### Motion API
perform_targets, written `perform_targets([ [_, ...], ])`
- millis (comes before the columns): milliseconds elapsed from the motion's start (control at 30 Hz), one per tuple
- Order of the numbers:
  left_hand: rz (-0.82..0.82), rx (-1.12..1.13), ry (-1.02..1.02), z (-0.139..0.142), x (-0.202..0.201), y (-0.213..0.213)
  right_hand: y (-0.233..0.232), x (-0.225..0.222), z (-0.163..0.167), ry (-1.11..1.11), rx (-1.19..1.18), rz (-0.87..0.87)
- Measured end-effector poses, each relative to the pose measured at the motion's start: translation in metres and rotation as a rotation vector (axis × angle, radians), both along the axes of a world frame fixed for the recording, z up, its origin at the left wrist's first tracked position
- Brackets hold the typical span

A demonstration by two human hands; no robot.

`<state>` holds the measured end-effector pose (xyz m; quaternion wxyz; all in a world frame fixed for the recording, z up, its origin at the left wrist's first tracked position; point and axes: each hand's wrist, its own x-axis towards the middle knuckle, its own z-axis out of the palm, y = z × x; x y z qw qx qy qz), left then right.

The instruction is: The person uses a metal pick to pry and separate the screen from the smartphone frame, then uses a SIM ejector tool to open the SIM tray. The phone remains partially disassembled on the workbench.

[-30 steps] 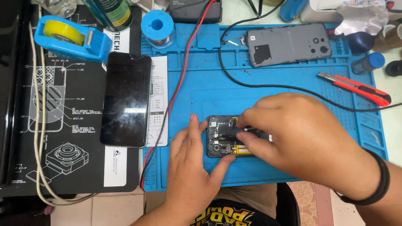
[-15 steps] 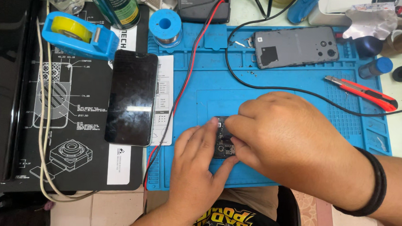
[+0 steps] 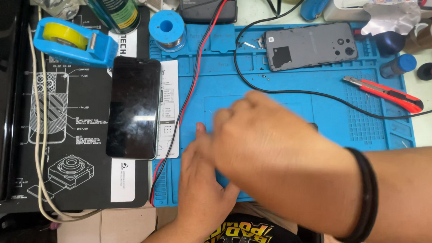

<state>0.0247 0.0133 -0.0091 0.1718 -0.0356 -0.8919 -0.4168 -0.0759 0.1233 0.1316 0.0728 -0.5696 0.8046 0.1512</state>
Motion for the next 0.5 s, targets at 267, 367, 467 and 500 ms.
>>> perform_targets([
  [267, 0.015, 0.082, -0.114, -0.002, 0.001, 0.002, 0.009, -0.007, 0.01, -0.201, -0.045, -0.178],
  [367, 0.014, 0.007, -0.098, -0.004, 0.001, 0.001, 0.019, -0.006, 0.006, -0.248, -0.248, -0.065],
  [467, 0.002, 0.024, -0.078, -0.005, 0.001, 0.001, 0.023, -0.005, 0.003, -0.245, -0.433, 0.028],
  [500, -0.01, 0.056, -0.079, -0.005, 0.001, 0.001, 0.022, -0.005, 0.002, -0.235, -0.425, 0.009],
])
